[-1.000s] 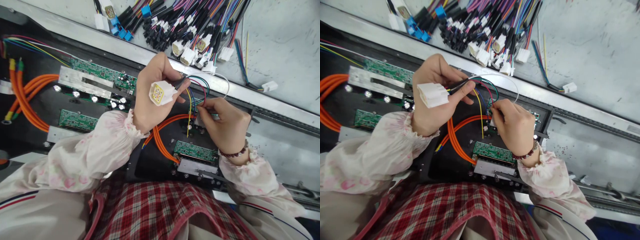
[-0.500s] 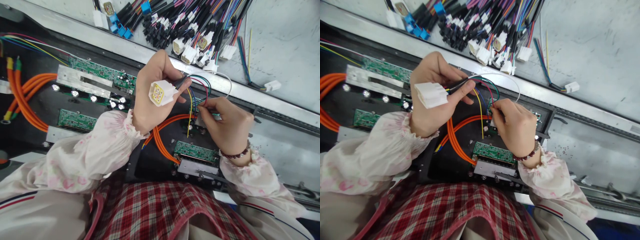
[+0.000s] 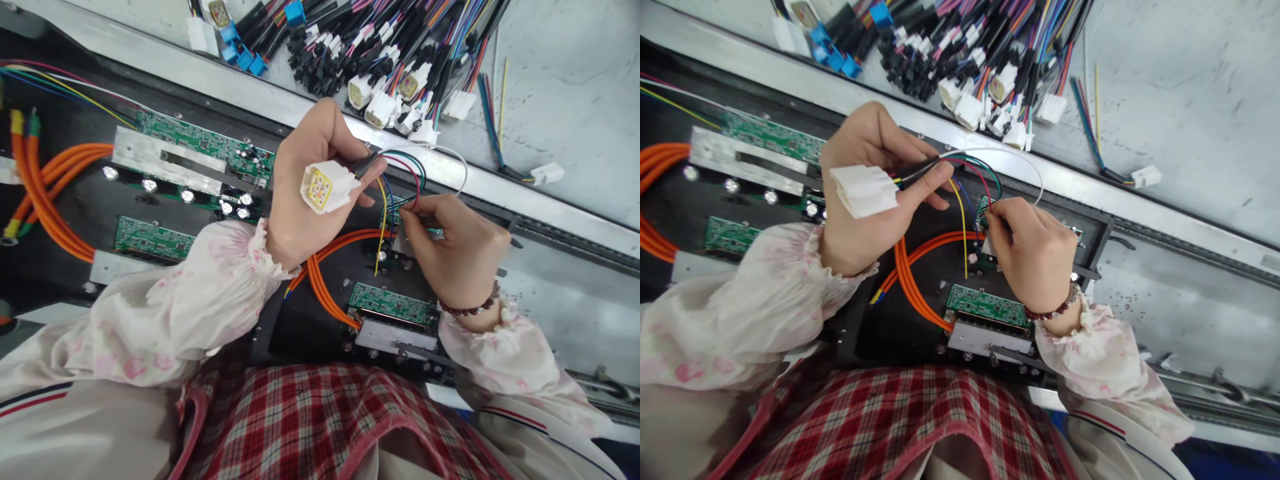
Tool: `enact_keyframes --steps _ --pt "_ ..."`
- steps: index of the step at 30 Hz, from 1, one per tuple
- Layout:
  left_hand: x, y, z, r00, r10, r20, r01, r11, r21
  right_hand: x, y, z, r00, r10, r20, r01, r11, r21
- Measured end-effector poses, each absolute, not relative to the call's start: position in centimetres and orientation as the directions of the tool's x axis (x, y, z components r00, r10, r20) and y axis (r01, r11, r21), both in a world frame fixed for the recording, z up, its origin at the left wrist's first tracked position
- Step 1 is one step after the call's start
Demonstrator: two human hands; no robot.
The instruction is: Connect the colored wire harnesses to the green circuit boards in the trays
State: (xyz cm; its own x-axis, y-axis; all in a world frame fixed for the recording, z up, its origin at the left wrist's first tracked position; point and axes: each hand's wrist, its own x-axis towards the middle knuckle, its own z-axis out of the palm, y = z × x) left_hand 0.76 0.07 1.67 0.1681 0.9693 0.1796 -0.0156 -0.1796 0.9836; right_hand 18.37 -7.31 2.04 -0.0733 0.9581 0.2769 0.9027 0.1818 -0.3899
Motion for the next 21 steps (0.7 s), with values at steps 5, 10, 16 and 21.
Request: enact_keyframes --steps 5,10,16,21 --pt "0.8 0.2 1.5 0.174 0.967 0.186 -0.026 -0.185 0.982 18.5 -7.2 1.8 -0.101 0.954 0.281 0.893 0.212 -0.397" --pt "0.9 0.2 1.4 0.181 0.962 0.203 -0.037 -0.200 0.979 18.9 -7.9 2.3 -0.101 0.959 0.265 0.917 0.193 -0.349" --pt "1.0 0.0 1.7 0.209 0.961 0.179 0.046 -0.193 0.980 17.9 -8.0 3.3 -0.112 0.949 0.294 0.847 0.246 -0.471" --pt "1.0 -0.1 1.6 0.192 0.965 0.179 0.010 -0.184 0.983 17.9 -7.1 2.4 -0.069 0.936 0.346 0.892 0.213 -0.400"
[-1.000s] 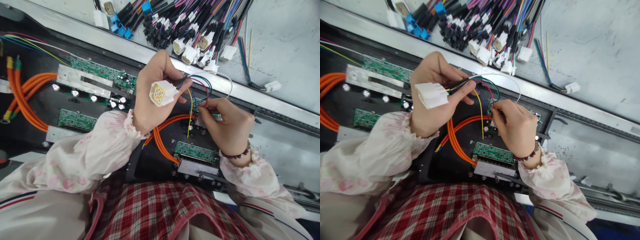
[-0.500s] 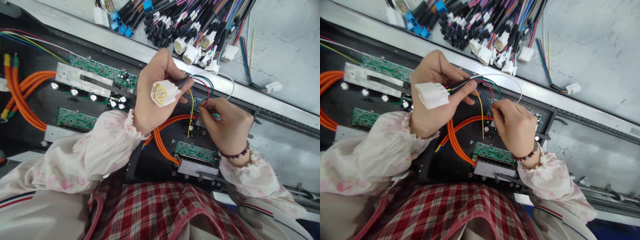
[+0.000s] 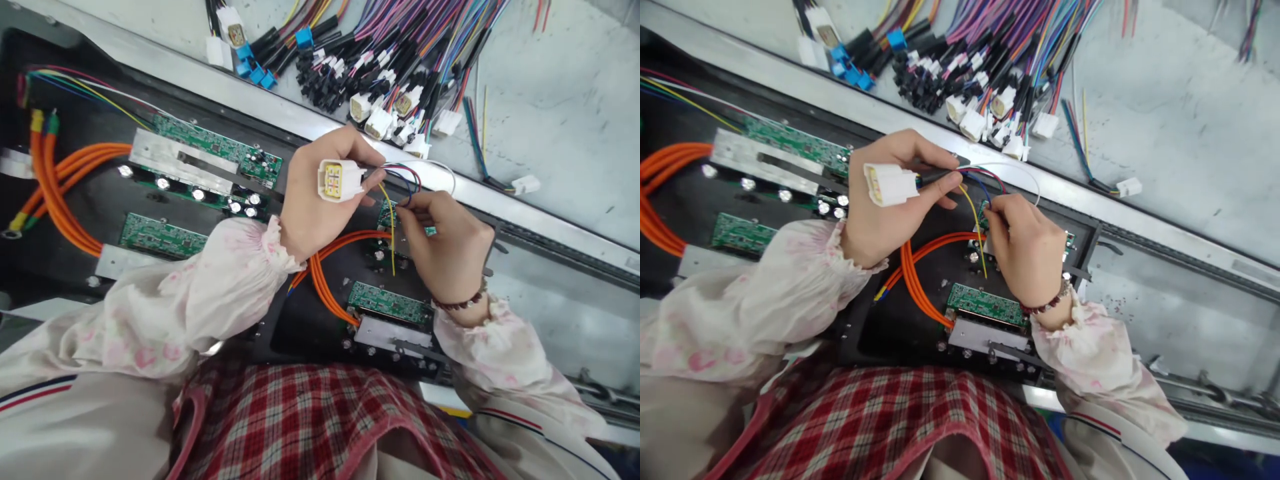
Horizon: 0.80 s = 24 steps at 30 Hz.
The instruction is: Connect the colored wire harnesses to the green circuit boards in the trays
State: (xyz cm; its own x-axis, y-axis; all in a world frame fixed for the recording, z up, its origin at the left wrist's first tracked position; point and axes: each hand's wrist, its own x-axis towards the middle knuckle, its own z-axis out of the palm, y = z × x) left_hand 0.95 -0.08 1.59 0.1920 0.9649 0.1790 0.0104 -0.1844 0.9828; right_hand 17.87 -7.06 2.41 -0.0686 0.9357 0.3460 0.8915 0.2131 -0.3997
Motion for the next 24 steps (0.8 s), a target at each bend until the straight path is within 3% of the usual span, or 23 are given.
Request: enact_keyframes --steps 5,12,17,21,24 --pt "0.8 -0.2 1.4 0.188 0.958 0.217 -0.073 -0.207 0.976 17.9 -7.0 1.6 -0.032 0.944 0.328 0.892 0.174 -0.417" --pt "1.0 -0.2 1.1 0.181 0.963 0.200 -0.033 -0.197 0.980 18.5 -7.4 2.4 -0.046 0.956 0.288 0.897 0.166 -0.410" --pt "1.1 0.1 0.4 0.170 0.948 0.269 -0.015 -0.271 0.963 19.4 -8.7 3.7 -0.174 0.967 0.186 0.881 0.237 -0.410" --pt "0.7 0.0 1.1 0.230 0.908 0.351 0.192 -0.396 0.898 18.8 -8.3 3.6 -0.050 0.947 0.319 0.877 0.195 -0.440" --pt "0.4 0.0 1.6 0.295 0.869 0.397 0.258 -0.473 0.843 18.3 -7.5 2.8 -0.058 0.929 0.365 0.860 0.233 -0.455"
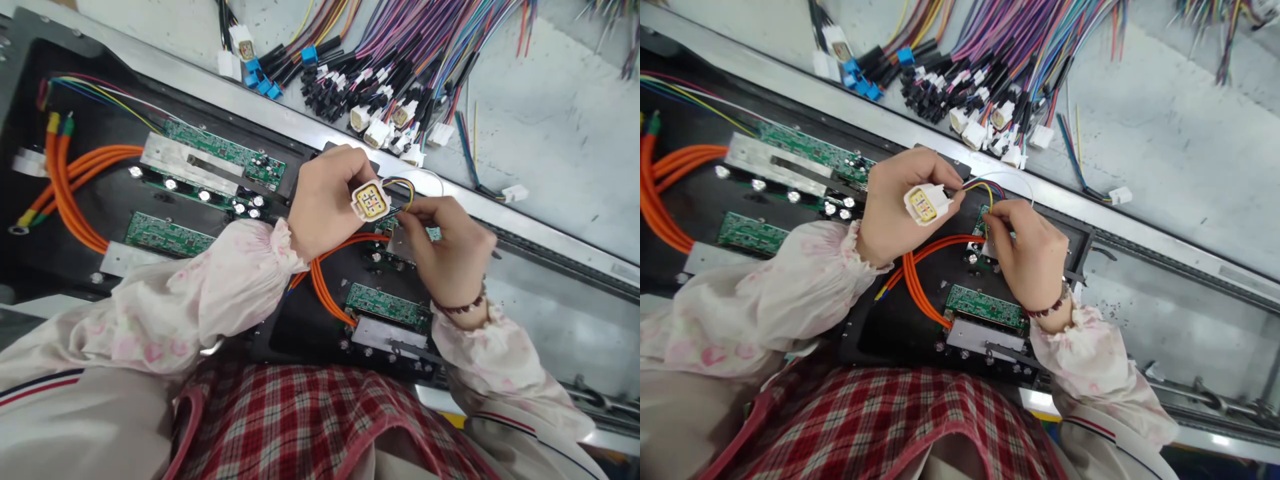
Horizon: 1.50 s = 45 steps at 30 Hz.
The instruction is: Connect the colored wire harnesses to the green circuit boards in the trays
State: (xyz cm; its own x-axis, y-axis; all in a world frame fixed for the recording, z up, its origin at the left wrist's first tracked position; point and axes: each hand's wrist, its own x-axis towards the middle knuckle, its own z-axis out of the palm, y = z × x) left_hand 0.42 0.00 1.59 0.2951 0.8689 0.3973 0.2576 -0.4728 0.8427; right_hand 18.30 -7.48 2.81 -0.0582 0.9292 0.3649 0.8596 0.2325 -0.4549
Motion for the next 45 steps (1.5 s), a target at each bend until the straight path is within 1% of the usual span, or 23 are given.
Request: enact_keyframes --steps 2,5,7,11,15,21,27,33,40,45 --pt "0.3 0.1 1.6 0.322 0.856 0.404 0.254 -0.489 0.834 18.2 -7.2 2.4 -0.059 0.931 0.361 0.847 0.238 -0.475" --pt "0.2 0.3 1.3 0.349 0.842 0.411 0.226 -0.501 0.836 18.2 -7.2 2.1 -0.003 0.916 0.401 0.844 0.218 -0.490" --pt "0.2 0.4 1.0 0.351 0.835 0.424 0.226 -0.515 0.827 18.3 -7.2 2.0 -0.018 0.915 0.404 0.831 0.238 -0.502" --pt "0.1 0.6 0.5 0.361 0.816 0.452 0.255 -0.553 0.793 18.3 -7.0 1.3 -0.064 0.934 0.350 0.834 0.243 -0.496" --pt "0.1 0.7 0.4 0.375 0.805 0.460 0.255 -0.566 0.784 18.3 -7.0 1.0 -0.055 0.928 0.369 0.837 0.244 -0.489" --pt "0.0 0.5 0.9 0.385 0.825 0.415 0.264 -0.529 0.807 18.3 -7.0 1.1 -0.045 0.932 0.360 0.847 0.227 -0.480" --pt "0.1 0.4 1.0 0.384 0.817 0.431 0.246 -0.540 0.805 18.3 -7.1 0.9 -0.031 0.931 0.364 0.831 0.226 -0.508" --pt "0.0 0.3 1.2 0.399 0.822 0.406 0.251 -0.524 0.814 18.2 -7.2 0.9 -0.039 0.933 0.359 0.832 0.229 -0.505" --pt "0.1 0.7 0.6 0.401 0.784 0.474 0.263 -0.594 0.760 18.1 -7.2 0.6 -0.040 0.930 0.365 0.842 0.229 -0.489" --pt "0.1 0.5 0.9 0.399 0.819 0.411 0.288 -0.538 0.792 18.3 -7.3 0.5 -0.046 0.925 0.378 0.842 0.240 -0.483"
